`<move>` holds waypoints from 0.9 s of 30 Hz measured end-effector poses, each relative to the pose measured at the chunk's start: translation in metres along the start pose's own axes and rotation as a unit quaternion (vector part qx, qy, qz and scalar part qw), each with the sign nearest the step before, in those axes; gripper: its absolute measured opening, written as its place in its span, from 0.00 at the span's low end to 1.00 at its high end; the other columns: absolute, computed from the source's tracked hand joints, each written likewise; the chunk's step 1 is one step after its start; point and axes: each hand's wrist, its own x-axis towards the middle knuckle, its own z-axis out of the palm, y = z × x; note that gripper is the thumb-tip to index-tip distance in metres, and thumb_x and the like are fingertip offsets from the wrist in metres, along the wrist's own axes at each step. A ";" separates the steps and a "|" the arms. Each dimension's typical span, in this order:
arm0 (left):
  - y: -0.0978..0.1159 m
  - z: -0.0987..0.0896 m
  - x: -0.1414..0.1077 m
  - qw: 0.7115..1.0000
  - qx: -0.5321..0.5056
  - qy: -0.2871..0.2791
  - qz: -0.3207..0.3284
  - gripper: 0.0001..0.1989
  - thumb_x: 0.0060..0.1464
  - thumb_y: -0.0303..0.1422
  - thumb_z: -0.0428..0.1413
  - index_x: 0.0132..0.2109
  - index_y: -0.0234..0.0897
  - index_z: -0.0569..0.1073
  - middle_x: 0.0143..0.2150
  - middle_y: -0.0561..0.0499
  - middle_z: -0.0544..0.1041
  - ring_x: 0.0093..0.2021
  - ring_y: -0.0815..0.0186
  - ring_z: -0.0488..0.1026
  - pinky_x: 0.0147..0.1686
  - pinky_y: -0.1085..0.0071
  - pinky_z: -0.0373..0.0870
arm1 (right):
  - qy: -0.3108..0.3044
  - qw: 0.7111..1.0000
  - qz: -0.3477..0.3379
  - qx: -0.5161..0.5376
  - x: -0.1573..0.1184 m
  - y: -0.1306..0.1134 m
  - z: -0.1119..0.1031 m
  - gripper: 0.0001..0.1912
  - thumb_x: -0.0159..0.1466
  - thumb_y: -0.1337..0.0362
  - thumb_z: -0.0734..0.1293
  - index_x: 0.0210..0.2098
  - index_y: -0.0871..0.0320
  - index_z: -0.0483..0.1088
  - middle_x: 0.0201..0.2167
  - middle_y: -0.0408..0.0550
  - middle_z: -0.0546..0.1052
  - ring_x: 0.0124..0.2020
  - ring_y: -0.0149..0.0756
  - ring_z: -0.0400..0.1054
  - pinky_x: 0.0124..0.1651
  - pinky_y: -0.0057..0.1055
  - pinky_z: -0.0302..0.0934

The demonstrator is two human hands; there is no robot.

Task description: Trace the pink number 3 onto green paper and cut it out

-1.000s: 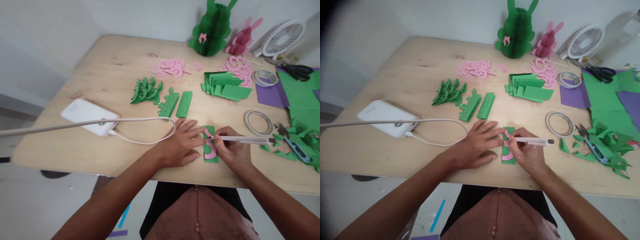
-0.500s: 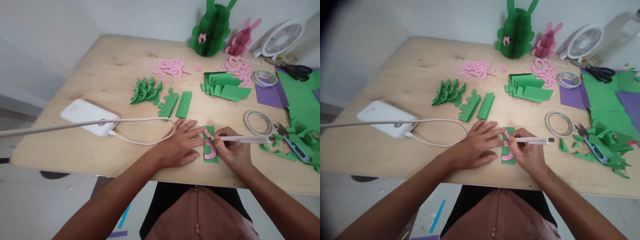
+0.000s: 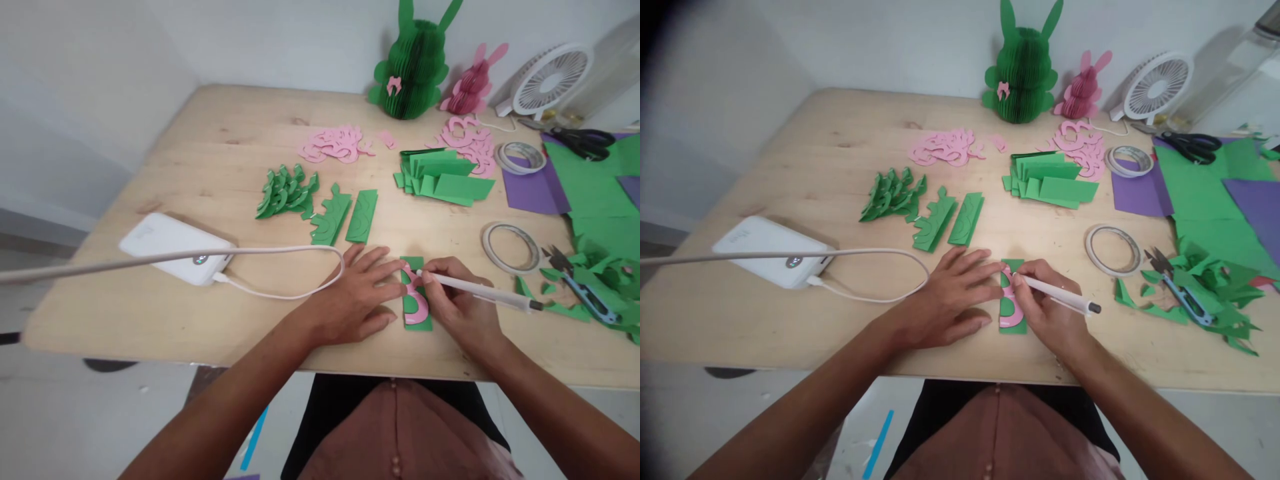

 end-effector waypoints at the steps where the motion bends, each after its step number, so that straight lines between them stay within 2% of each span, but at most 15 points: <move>1: 0.000 0.000 0.000 1.000 0.000 -0.001 -0.001 0.17 0.60 0.39 0.53 0.56 0.44 0.71 0.68 0.48 0.61 0.69 0.48 0.48 0.64 0.44 0.42 | 0.004 1.000 -0.007 -0.012 0.000 0.000 0.000 0.05 0.65 0.63 0.64 0.34 0.56 0.69 0.24 0.40 0.76 0.20 0.26 0.66 0.23 0.23 0.59; 16: 0.002 -0.004 0.000 1.000 0.014 -0.015 -0.003 0.18 0.61 0.39 0.52 0.57 0.47 0.71 0.68 0.48 0.60 0.69 0.48 0.50 0.64 0.46 0.43 | 0.001 0.998 -0.045 -0.034 -0.001 0.001 0.001 0.03 0.65 0.65 0.63 0.35 0.56 0.68 0.25 0.41 0.75 0.23 0.28 0.68 0.27 0.26 0.61; 19: 0.002 -0.005 0.000 1.000 0.014 -0.016 -0.003 0.18 0.60 0.39 0.52 0.57 0.46 0.71 0.68 0.48 0.60 0.68 0.48 0.50 0.64 0.45 0.43 | 0.000 1.000 -0.025 -0.017 0.000 -0.001 0.000 0.03 0.65 0.65 0.64 0.35 0.56 0.69 0.25 0.41 0.75 0.23 0.28 0.68 0.27 0.25 0.61; 23: 0.002 -0.006 0.001 1.000 0.010 -0.018 -0.001 0.18 0.60 0.38 0.52 0.57 0.46 0.71 0.68 0.47 0.60 0.68 0.48 0.50 0.64 0.44 0.43 | -0.001 0.999 0.021 0.036 0.004 -0.003 -0.001 0.06 0.65 0.63 0.64 0.31 0.56 0.69 0.22 0.40 0.73 0.20 0.27 0.64 0.21 0.24 0.57; 27: 0.002 -0.006 0.000 1.000 0.007 -0.014 0.000 0.17 0.61 0.38 0.52 0.56 0.45 0.72 0.68 0.46 0.60 0.68 0.47 0.50 0.64 0.43 0.43 | -0.011 0.998 0.028 0.061 0.007 -0.004 0.000 0.08 0.63 0.64 0.64 0.28 0.56 0.69 0.19 0.39 0.71 0.18 0.27 0.61 0.19 0.24 0.55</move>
